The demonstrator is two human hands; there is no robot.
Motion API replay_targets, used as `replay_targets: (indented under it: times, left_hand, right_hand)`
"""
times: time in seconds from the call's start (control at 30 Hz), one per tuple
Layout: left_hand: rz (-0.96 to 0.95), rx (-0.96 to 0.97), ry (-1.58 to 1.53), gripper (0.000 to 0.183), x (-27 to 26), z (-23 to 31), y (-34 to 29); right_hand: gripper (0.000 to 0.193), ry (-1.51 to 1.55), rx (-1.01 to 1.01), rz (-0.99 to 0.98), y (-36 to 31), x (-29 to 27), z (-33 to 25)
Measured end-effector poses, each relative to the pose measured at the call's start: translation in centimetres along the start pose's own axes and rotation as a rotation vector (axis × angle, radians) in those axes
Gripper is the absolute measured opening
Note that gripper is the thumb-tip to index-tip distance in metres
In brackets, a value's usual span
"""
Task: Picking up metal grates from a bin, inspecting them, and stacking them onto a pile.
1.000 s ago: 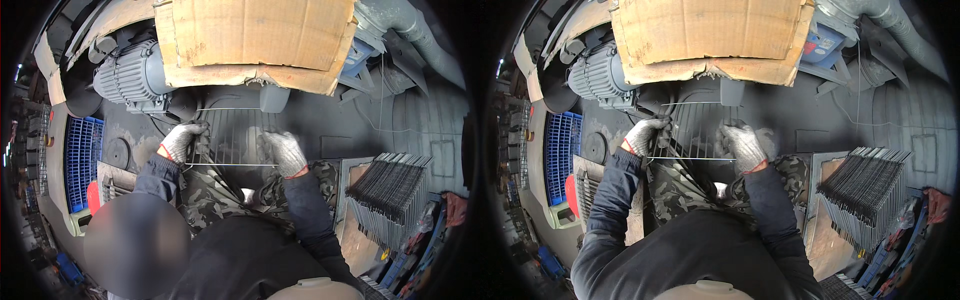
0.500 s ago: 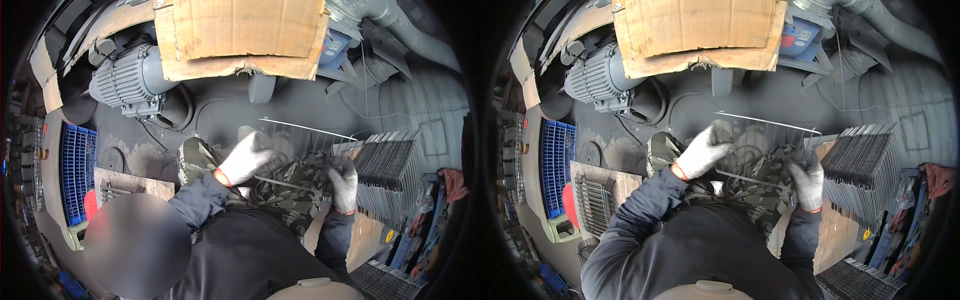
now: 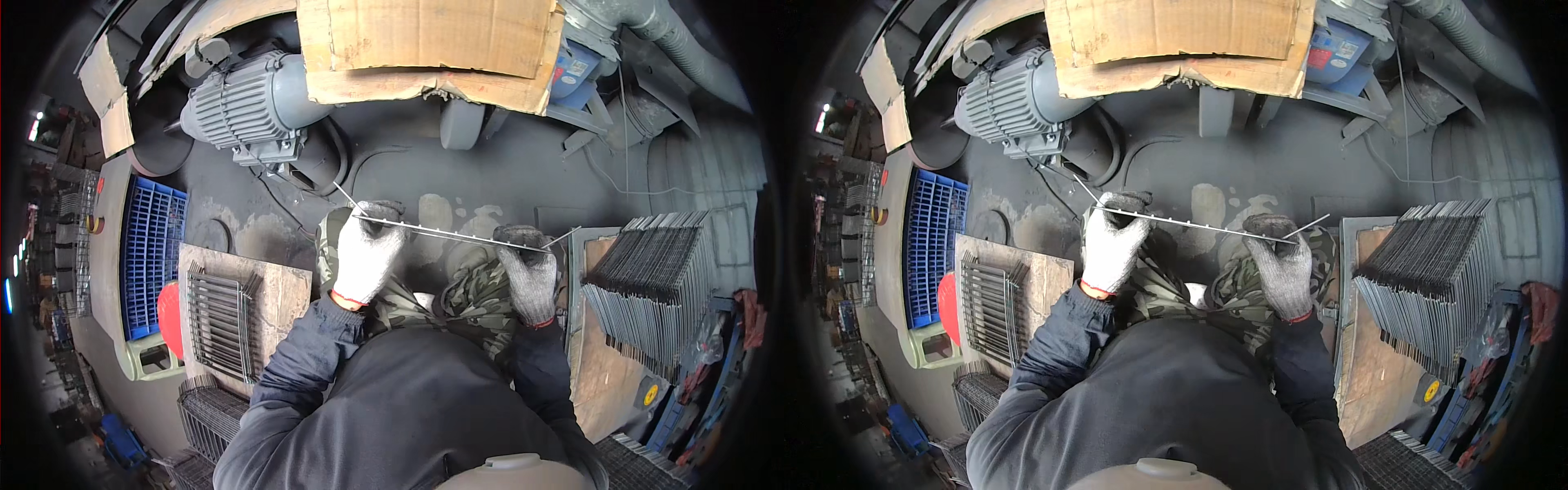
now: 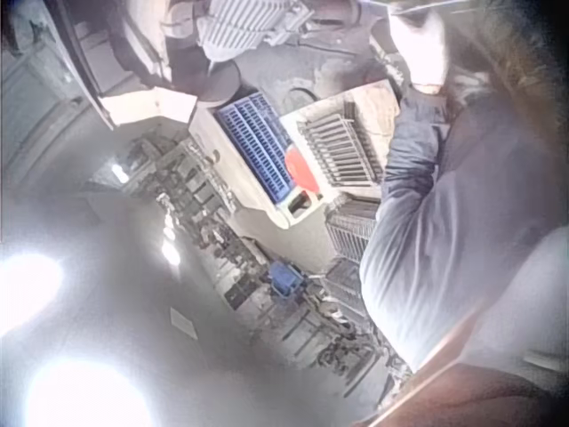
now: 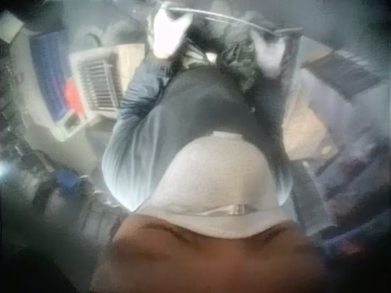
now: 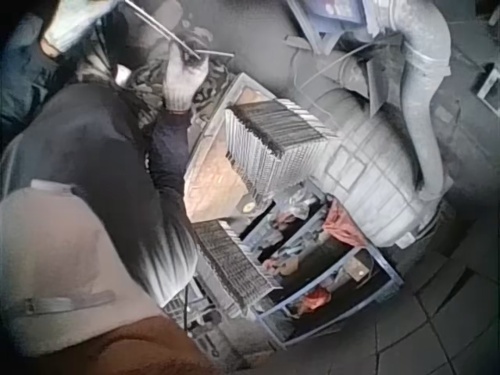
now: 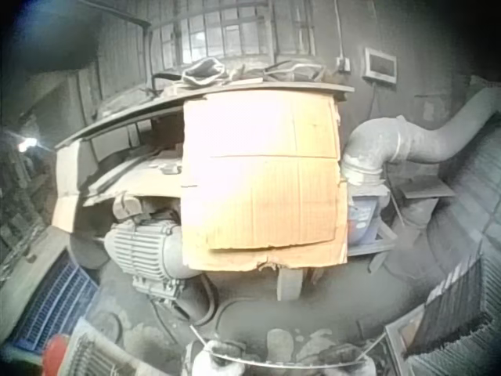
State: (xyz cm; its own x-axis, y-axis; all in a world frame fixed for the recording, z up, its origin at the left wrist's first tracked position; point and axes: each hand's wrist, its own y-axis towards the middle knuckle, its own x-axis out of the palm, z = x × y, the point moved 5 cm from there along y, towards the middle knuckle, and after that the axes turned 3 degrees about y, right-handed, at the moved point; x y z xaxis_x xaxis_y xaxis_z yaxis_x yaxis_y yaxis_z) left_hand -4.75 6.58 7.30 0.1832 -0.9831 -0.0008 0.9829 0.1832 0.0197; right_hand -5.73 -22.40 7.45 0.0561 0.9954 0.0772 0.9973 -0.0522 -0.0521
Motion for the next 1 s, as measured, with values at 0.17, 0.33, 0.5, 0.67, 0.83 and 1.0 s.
replay_targets:
  times: [0.17,0.33,0.5,0.67,0.83,1.0]
  left_hand:
    - [0.034,0.003,-0.045,0.026,-0.6,-0.3,0.4]
    - [0.055,0.026,-0.036,0.028,-0.3,-1.9,1.6]
    - [0.113,0.087,0.013,0.024,0.2,-2.8,3.2]
    - [0.077,-0.048,0.208,0.019,2.1,-5.2,6.4]
    - [-0.032,-0.183,0.364,0.027,6.2,-11.4,10.5]
    - [-0.072,-0.207,0.39,0.03,6.9,-14.5,11.7]
  right_hand:
    - [0.023,0.132,-0.014,-0.035,0.9,1.0,0.5]
    - [0.03,0.023,-0.265,-0.099,2.8,0.9,0.9]
    - [0.028,0.218,-0.114,-0.042,5.3,0.7,3.3]
    - [0.029,0.138,0.037,0.064,8.5,-0.1,6.8]
    - [0.024,0.224,0.059,0.164,11.5,-2.5,9.5]
    - [0.016,0.046,0.169,0.208,13.1,-4.3,11.2]
